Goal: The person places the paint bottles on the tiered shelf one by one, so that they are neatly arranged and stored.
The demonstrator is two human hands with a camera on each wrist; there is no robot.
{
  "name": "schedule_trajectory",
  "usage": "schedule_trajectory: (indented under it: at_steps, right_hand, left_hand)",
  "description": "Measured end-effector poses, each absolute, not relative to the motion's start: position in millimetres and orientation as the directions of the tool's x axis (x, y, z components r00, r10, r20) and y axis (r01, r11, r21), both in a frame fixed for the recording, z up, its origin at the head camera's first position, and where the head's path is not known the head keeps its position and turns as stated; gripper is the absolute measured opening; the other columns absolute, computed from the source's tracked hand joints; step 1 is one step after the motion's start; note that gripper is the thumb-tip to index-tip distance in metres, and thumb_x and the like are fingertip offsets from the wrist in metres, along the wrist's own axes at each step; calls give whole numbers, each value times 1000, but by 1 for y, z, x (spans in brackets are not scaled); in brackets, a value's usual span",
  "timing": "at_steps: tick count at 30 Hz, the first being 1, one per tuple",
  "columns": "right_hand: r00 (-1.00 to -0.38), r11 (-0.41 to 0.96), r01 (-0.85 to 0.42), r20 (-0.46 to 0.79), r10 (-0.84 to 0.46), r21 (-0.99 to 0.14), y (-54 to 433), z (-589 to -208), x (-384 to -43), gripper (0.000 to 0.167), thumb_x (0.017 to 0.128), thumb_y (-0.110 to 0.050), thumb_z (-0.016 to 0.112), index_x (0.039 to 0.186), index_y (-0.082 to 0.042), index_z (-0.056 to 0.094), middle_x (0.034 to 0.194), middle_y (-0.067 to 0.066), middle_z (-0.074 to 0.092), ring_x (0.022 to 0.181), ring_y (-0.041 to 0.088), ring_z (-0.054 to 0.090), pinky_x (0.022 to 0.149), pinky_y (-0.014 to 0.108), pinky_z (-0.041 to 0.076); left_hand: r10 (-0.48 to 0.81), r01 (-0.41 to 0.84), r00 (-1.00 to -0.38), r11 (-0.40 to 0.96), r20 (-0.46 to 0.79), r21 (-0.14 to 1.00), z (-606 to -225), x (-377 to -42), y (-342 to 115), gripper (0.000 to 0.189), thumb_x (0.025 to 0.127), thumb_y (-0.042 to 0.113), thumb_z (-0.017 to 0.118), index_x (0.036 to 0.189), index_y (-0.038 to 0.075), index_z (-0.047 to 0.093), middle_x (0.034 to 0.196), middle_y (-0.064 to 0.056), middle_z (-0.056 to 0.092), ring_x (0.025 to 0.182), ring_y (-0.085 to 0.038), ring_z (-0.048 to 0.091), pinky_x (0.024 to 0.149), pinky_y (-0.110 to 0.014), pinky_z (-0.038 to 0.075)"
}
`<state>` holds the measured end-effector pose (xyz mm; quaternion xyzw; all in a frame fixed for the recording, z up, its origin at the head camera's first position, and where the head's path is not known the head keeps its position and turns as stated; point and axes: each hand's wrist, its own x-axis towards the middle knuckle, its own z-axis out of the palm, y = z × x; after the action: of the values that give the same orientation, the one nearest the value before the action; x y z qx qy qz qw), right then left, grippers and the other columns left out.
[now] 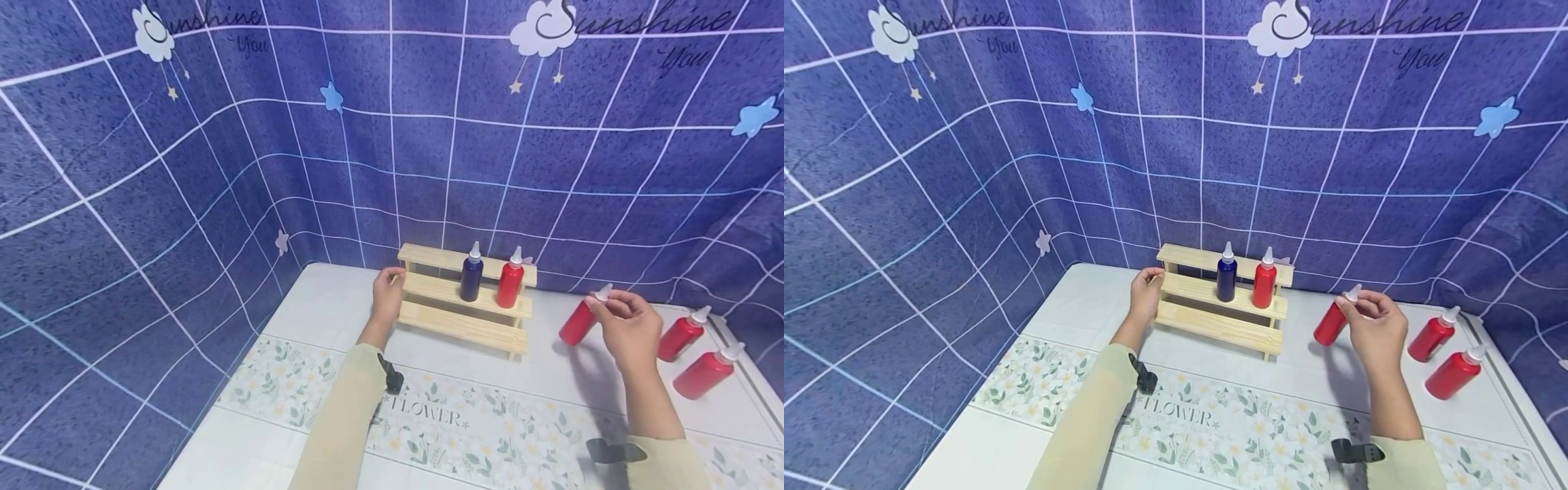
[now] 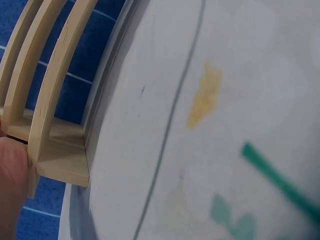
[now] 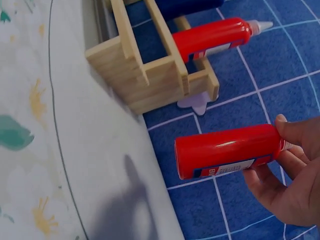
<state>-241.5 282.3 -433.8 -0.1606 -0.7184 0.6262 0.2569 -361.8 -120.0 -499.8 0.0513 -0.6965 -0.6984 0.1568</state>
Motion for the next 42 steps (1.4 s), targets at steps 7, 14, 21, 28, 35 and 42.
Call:
schedule_trajectory:
  at_steps: [7,14,21,28,35,42]
  right_hand:
    - [-818,308,-93,249,518,-947,276,-427,-238,30,92,-10,81,119,-3,73,83,-39,61,79,-21,61,71,-1,50]
    - [-855,436,-85,290,430,-896,265,-417,-233,32,97,-8,74,126,4,68,94,-26,67,93,-15,62,79,-2,47]
    - [-889,578,-86,324,322,-812,256,-411,-226,34,103,-13,67,134,0,66,135,21,71,120,13,65,80,-3,43]
    - [-898,571,-127,338,280,-811,250,-406,-223,36,104,-17,66,138,-4,65,137,22,70,103,-20,51,81,1,43]
    - [-895,548,-200,379,236,-812,242,-402,-221,34,103,-13,67,135,-2,66,125,4,77,101,-24,53,83,-2,46]
    - [-893,495,-289,417,170,-820,233,-401,-222,33,102,-5,66,134,2,64,123,4,77,103,-22,57,85,0,49]
  left_hand:
    - [-285,149,-947,23,149,989,-501,-364,-121,16,103,9,61,114,1,68,147,-23,61,152,-35,46,131,-50,32]
    - [-277,155,-948,21,154,988,-500,-363,-120,16,103,9,61,115,1,68,148,-23,61,152,-35,46,132,-51,31]
    - [-279,146,-949,18,146,989,-502,-363,-120,16,103,9,61,115,1,68,149,-22,61,152,-35,46,132,-50,31]
    - [-280,146,-948,33,150,989,-500,-362,-120,17,104,11,61,116,1,69,148,-23,61,152,-35,46,132,-51,30]
    - [-273,144,-951,34,148,989,-501,-363,-121,17,104,11,61,116,2,69,147,-22,62,151,-35,47,131,-52,31]
    - [-271,137,-952,44,144,990,-502,-364,-123,17,103,14,62,116,5,69,148,-19,62,152,-34,46,132,-51,31]
